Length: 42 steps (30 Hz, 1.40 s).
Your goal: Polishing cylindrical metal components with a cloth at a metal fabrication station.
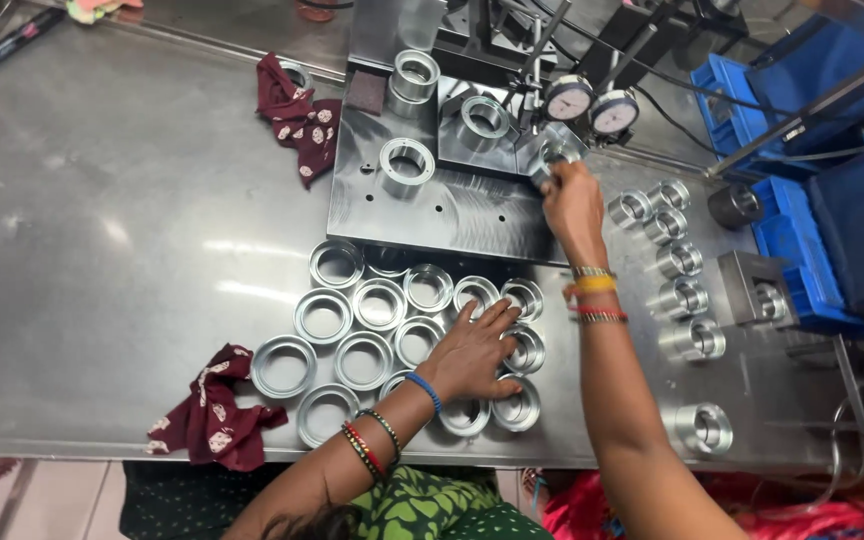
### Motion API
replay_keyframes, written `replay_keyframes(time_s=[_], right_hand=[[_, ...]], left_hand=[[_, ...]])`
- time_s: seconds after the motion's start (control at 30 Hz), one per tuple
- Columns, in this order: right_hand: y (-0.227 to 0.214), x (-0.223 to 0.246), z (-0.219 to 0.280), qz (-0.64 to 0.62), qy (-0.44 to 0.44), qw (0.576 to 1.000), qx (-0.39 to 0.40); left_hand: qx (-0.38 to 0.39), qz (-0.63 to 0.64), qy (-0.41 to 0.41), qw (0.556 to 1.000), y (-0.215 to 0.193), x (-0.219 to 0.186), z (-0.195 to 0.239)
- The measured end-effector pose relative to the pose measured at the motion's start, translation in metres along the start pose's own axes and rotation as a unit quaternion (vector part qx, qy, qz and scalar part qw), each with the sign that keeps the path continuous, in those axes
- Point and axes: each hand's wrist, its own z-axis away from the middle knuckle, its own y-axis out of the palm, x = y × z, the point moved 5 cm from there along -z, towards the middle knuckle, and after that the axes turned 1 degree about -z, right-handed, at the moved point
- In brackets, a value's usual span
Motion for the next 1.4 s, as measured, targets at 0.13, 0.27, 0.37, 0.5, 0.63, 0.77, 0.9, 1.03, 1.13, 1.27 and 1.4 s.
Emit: replay_keyframes(time_s=[0.13, 0.27, 0.37, 0.5, 0.63, 0.77, 0.9, 1.03, 1.13, 1.27, 1.4], right_hand=[[-0.048, -0.014, 0.099, -0.058, 0.001, 0.998, -0.001], [-0.086, -0.022, 0.212, -0.213, 0.31, 0.925, 0.046], [-0.092, -0.02, 0.269, -0.097, 0.315, 0.944, 0.021], [-0.081, 0.007, 0.284, 0.078, 0.247, 0.965, 0.041], [-0.071, -0.003, 0.281, 0.024, 0.187, 0.977, 0.098], [-0.122, -0.025, 0.257, -0.153, 0.353, 0.916, 0.111], [-0.159, -0.122, 0.297, 0.155, 0.224, 0.962, -0.033], [-0.152, -0.174, 0.353, 0.31, 0.396, 0.864, 0.023], [-0.148, -0.163, 0.361, 0.321, 0.376, 0.869, 0.021], [-0.142, -0.17, 0.341, 0.217, 0.325, 0.92, 0.01], [-0.124, -0.159, 0.294, 0.013, 0.418, 0.908, -0.008]], left_hand=[[-0.004, 0.005, 0.022, 1.0, 0.008, 0.003, -0.002], [-0.002, 0.009, 0.024, 1.0, 0.001, 0.002, 0.0], [0.02, 0.011, 0.022, 1.0, -0.001, -0.002, -0.001], [0.027, 0.016, -0.001, 0.999, -0.006, -0.001, -0.007], [-0.012, 0.019, -0.004, 1.0, 0.007, 0.004, -0.001], [-0.043, 0.022, 0.003, 0.999, -0.004, -0.001, -0.002], [-0.003, 0.014, -0.004, 1.0, -0.006, 0.001, 0.0], [0.002, 0.027, 0.001, 1.0, -0.006, -0.001, -0.002], [-0.002, 0.032, 0.0, 0.999, -0.006, -0.001, 0.002], [-0.008, 0.035, 0.006, 0.999, -0.011, -0.002, 0.003], [-0.014, 0.042, 0.005, 0.999, -0.016, -0.001, 0.003]])
